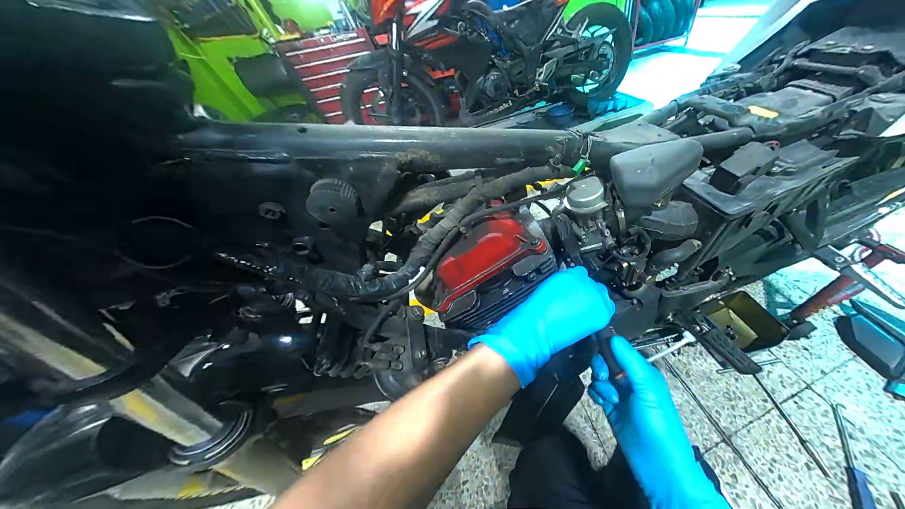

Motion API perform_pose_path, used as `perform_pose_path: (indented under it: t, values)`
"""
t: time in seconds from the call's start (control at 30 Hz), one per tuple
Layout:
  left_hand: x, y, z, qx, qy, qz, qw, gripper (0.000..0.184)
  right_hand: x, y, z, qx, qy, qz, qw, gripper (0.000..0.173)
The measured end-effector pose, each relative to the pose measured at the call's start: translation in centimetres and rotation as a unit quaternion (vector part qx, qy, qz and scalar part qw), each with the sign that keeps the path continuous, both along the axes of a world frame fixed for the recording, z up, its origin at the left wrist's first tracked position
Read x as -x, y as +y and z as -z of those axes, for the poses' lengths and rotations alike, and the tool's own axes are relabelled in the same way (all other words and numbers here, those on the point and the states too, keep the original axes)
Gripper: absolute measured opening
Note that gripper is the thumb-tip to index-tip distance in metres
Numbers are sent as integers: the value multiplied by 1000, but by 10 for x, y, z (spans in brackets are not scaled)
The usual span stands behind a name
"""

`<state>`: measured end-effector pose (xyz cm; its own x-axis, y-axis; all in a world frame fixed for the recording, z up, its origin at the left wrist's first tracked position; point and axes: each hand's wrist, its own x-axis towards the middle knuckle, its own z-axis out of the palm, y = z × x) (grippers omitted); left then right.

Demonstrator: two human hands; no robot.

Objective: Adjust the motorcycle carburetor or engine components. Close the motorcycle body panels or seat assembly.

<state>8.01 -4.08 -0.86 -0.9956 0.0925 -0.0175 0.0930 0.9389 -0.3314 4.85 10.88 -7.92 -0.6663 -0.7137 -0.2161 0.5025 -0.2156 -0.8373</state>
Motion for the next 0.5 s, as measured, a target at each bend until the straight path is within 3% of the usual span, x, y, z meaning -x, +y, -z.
perform_pose_path:
  t: [0.03,0.07,0.1,0.13,0.17,0.2,0.23,0.27,0.3,0.33,0.37,0.4,0.43,0.47,0.5]
  values:
    - [1,1,-4,1,-21,-15,1000,14,-3,-2,0,-86,177,48,979,25]
    - [1,1,-5,-3,-33,-27,999,15,-4,-3,4,-165,352,84,917,37]
    - [1,1,-5,-8,-37,-38,999,15,-5,-6,10,-210,499,132,830,44]
    - [1,0,-4,-9,-33,-42,999,14,-4,-12,16,-224,597,187,748,47]
    - [1,-1,-2,-4,-24,-41,999,13,-2,-14,18,-228,643,219,698,47]
    - [1,-1,1,3,-13,-36,999,12,-3,-13,19,-225,642,222,699,47]
    - [0,0,3,9,-6,-35,999,13,-6,-8,16,-214,589,192,755,47]
    - [0,2,4,10,0,-37,999,14,-10,0,10,-177,462,127,859,43]
    - [1,3,3,4,5,-41,999,16,-13,4,2,-96,261,66,958,32]
    - [3,5,0,-4,-8,-60,998,18,-13,4,-4,-12,51,16,998,26]
    - [5,9,-6,-20,-43,-90,995,20,-13,4,-8,23,-66,-7,998,34]
    - [7,13,-14,-44,-82,-125,988,24,-15,2,-10,5,-57,5,998,32]
    - [9,17,-23,-82,-121,-165,975,28,-18,1,-10,-49,55,41,996,25]
    - [10,18,-25,-117,-126,-187,967,30,-19,2,-7,-124,223,79,964,28]
    - [11,17,-23,-128,-119,-192,966,30,-18,1,2,-182,396,114,893,40]
